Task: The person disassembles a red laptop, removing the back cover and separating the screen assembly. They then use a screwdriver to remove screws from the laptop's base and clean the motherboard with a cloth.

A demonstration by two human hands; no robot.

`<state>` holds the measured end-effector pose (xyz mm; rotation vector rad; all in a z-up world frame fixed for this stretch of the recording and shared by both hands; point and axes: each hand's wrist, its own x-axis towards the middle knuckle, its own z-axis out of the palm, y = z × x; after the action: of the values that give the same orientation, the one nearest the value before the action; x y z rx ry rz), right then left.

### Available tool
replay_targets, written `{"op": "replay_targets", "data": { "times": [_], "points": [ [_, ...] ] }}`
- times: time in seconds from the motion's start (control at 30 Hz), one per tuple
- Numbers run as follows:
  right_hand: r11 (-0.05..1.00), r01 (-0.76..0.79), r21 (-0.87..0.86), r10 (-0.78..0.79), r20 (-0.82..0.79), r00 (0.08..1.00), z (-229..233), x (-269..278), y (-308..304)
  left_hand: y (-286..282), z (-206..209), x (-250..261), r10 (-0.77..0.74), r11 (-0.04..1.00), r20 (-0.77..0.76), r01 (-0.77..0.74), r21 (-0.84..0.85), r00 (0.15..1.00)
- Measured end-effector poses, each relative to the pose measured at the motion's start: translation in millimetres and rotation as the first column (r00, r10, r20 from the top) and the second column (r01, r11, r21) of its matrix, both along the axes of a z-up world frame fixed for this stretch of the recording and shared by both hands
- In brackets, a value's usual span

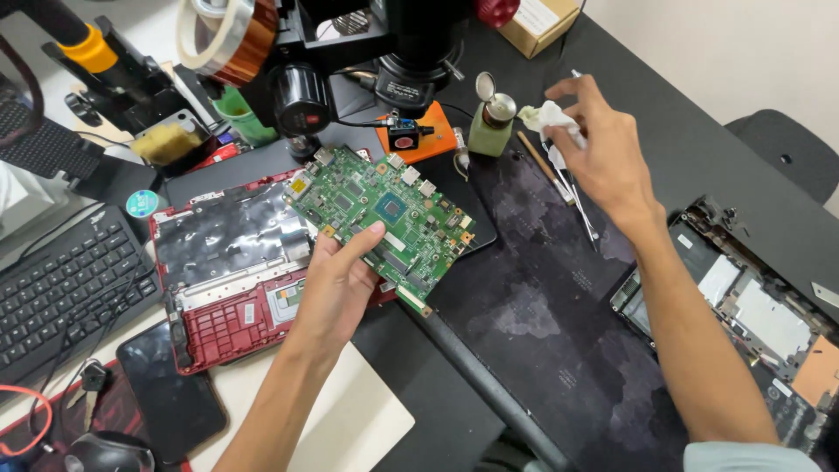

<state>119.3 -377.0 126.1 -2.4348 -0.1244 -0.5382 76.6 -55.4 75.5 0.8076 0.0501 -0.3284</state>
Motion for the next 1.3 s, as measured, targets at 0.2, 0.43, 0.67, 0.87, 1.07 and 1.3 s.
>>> {"op": "replay_targets", "data": {
  "times": [0.2,0.43,0.67,0.87,1.07,1.3],
  "points": [
    [0.965,-0.148,-0.214,0.169,0.083,0.982,-1.0,23.8,26.0,6.1,2.0,3.0,0.01,1.0,0.018,-0.01,-0.011,1.0],
    [0.93,-0.056,-0.362,0.054,-0.017,0.998,-11.1,20.7,35.0,10.0,-6.6,10.7,0.025,0.999,0.018,-0.025,-0.032,1.0],
    [0.909,0.003,-0.416,0.003,0.014,1.0,-23.6,21.9,37.4,9.7,-6.8,10.5,0.034,0.999,-0.012,-0.034,0.0,0.999],
    [0.922,0.036,-0.385,-0.034,0.013,0.999,-25.0,18.4,35.1,7.5,-11.2,11.9,0.016,1.0,-0.035,-0.016,-0.008,0.999],
    [0.932,0.024,-0.36,-0.02,0.016,1.0,-30.2,22.0,31.7,7.9,-10.4,11.6,0.016,1.0,-0.056,-0.016,0.0,0.998],
    [0.934,0.02,-0.357,-0.002,0.049,0.999,-27.7,19.0,32.1,6.8,-12.8,11.1,0.019,1.0,-0.071,-0.019,-0.002,0.997]
  ]
}}
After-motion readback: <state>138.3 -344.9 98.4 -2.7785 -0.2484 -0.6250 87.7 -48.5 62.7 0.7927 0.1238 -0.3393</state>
